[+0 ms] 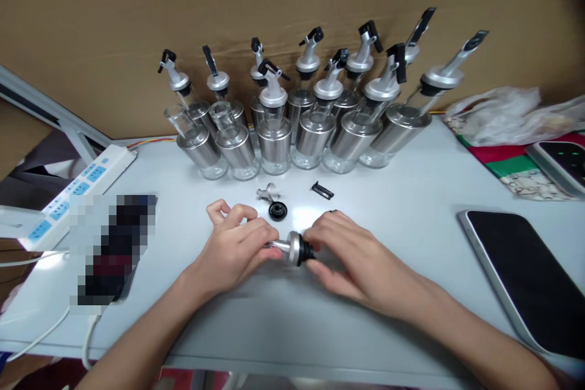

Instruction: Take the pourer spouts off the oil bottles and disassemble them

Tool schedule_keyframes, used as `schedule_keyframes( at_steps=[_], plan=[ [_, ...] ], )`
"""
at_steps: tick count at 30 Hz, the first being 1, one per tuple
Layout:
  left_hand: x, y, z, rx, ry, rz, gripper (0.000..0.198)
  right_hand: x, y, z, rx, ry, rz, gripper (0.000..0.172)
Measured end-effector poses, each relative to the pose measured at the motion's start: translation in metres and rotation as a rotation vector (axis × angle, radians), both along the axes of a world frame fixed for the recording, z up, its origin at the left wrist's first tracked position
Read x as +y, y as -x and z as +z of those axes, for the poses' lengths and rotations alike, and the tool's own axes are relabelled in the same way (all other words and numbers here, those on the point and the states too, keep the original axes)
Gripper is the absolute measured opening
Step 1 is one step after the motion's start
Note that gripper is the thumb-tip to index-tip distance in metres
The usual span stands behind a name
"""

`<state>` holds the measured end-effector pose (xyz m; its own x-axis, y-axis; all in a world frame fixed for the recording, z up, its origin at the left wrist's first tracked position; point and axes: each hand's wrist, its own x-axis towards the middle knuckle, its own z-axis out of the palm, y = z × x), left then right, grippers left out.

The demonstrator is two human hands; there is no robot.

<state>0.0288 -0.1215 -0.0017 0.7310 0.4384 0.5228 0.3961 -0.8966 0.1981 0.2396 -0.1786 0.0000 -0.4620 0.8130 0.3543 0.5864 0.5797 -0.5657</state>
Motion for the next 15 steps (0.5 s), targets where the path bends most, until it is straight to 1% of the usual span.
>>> schedule_keyframes(
  at_steps=[3, 5, 8, 12, 15],
  plan=[
    [-0.001, -0.004, -0.008, -0.074, -0.137, 0.019, 0.037, -0.001, 0.0, 0.002, 0.164, 0.314, -0.023, 0.015],
    [-0.004, -0.006, -0.013, -0.11, -0.196, 0.025, 0.034, -0.003, 0.001, 0.004, 0.224, 0.446, -0.045, 0.019],
    [-0.006, -0.008, -0.016, -0.127, -0.229, 0.048, 0.033, -0.004, 0.005, 0.004, 0.336, 0.618, -0.042, 0.021],
    [-0.003, -0.006, -0.01, -0.102, -0.244, 0.058, 0.038, -0.005, 0.011, 0.001, 0.641, 0.805, -0.069, 0.017],
    [0.0, 0.0, -0.001, -0.036, -0.175, 0.035, 0.043, -0.006, 0.016, 0.0, 0.8, 0.903, -0.059, 0.021]
  ],
)
